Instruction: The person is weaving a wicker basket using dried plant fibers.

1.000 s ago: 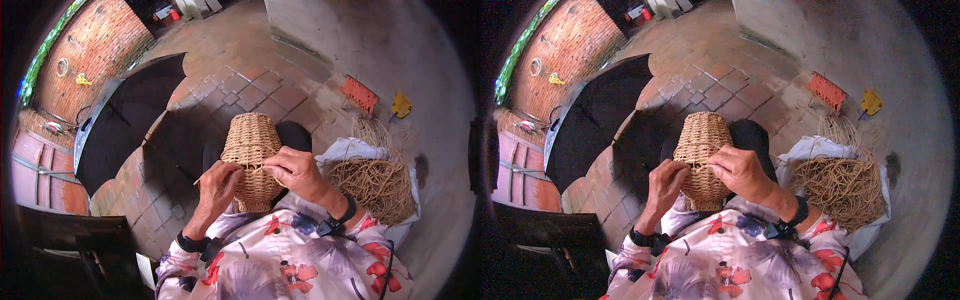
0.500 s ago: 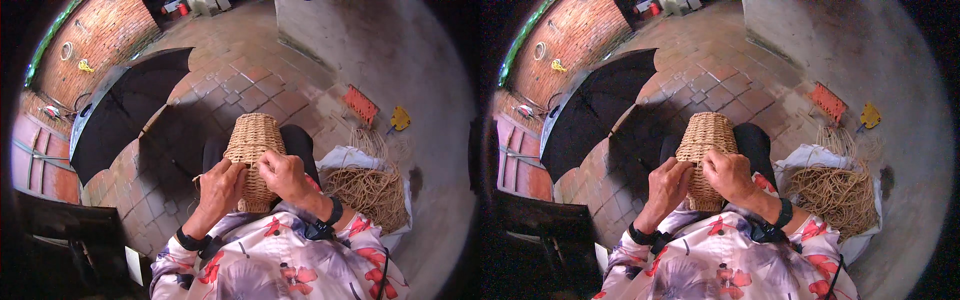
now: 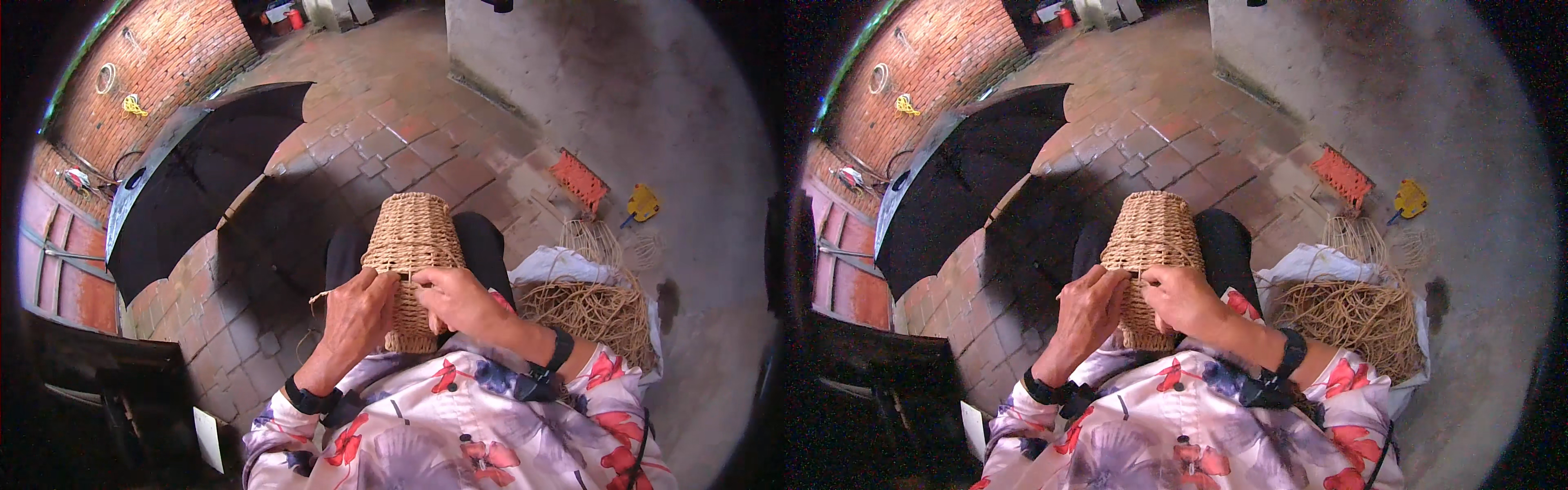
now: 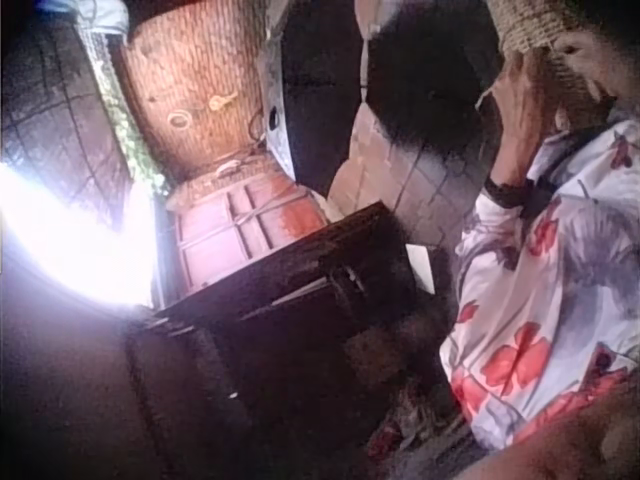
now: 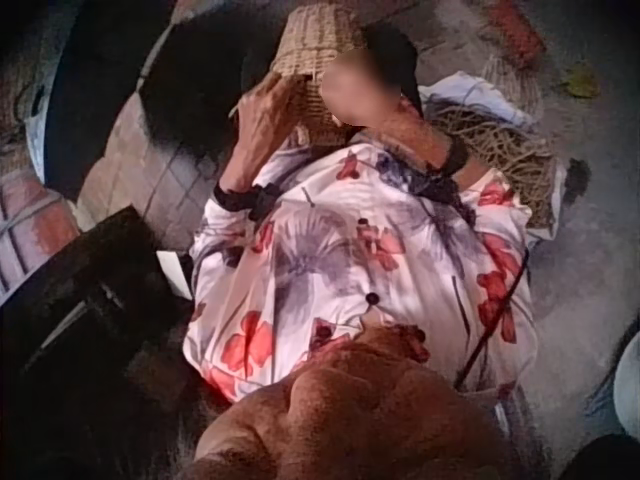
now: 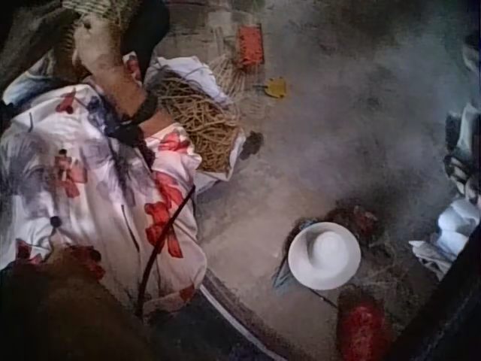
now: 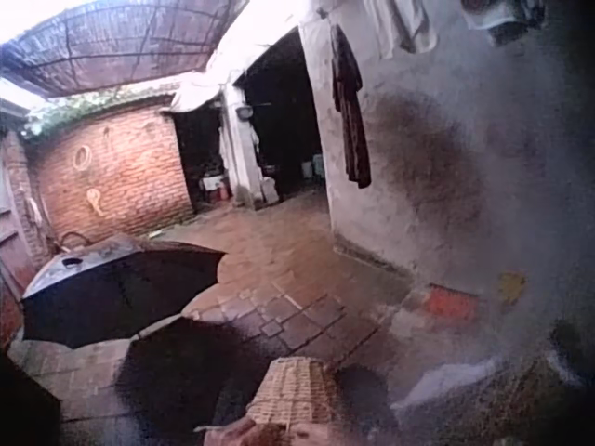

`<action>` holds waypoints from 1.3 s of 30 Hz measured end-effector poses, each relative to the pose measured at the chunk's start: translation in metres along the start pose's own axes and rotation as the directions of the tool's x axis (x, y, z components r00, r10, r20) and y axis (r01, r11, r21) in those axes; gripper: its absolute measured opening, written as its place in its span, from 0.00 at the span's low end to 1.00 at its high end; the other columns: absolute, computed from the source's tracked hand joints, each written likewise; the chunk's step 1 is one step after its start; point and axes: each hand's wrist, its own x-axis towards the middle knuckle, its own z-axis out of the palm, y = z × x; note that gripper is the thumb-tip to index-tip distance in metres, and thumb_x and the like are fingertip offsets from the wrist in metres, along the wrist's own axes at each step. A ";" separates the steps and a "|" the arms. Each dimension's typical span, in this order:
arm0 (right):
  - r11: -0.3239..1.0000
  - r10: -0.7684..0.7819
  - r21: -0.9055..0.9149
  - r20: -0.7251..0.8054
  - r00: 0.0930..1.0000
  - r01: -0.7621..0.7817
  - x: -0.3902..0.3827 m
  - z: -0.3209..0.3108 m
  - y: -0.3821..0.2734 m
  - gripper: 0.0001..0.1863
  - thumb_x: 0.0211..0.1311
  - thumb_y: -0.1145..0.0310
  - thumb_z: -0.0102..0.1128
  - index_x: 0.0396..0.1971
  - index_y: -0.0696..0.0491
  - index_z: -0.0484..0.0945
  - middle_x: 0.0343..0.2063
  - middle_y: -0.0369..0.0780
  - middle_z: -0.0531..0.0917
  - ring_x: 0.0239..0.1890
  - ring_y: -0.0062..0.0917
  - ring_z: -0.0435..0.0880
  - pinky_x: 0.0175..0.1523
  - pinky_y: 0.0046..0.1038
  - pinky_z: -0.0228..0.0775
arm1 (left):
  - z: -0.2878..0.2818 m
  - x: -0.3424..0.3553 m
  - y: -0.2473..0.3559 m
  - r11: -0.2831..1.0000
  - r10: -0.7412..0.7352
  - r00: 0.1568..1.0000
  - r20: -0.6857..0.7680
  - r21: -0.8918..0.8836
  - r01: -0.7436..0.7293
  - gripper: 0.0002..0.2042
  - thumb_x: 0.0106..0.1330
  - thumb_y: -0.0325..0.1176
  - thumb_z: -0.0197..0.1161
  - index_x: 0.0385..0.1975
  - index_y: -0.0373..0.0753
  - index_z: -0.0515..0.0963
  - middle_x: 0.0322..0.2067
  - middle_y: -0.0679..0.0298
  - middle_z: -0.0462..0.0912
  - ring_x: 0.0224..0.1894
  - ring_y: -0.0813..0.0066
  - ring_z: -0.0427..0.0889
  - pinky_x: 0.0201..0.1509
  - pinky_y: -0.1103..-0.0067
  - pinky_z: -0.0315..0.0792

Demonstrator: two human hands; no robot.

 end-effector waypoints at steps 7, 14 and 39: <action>0.757 0.179 0.580 0.256 0.950 -0.300 -0.010 -0.007 0.000 0.22 0.65 0.66 0.54 0.56 0.61 0.69 0.19 0.36 0.80 0.11 0.11 0.71 0.14 0.15 0.55 | -0.019 0.012 0.016 0.986 -0.074 0.959 0.274 0.162 0.030 0.08 0.64 0.35 0.59 0.36 0.38 0.78 0.21 0.54 0.79 0.24 0.56 0.81 0.26 0.64 0.72; 0.760 0.145 0.594 0.243 0.959 -0.266 -0.010 -0.003 0.005 0.19 0.66 0.66 0.53 0.53 0.61 0.71 0.17 0.39 0.81 0.08 0.13 0.67 0.11 0.17 0.53 | -0.001 0.013 0.000 0.968 -0.183 0.962 0.201 -0.136 0.212 0.11 0.65 0.37 0.58 0.31 0.36 0.81 0.19 0.51 0.80 0.23 0.54 0.82 0.27 0.66 0.73; 0.869 -0.485 -0.024 -0.230 0.843 0.494 -0.005 -0.015 0.038 0.17 0.51 0.86 0.47 0.37 0.55 0.80 0.29 0.42 0.76 0.34 0.32 0.80 0.42 0.28 0.72 | 0.003 -0.034 -0.056 -0.307 -0.466 0.841 0.273 -0.942 0.136 0.08 0.75 0.38 0.49 0.36 0.42 0.69 0.24 0.68 0.72 0.22 0.81 0.70 0.25 0.81 0.67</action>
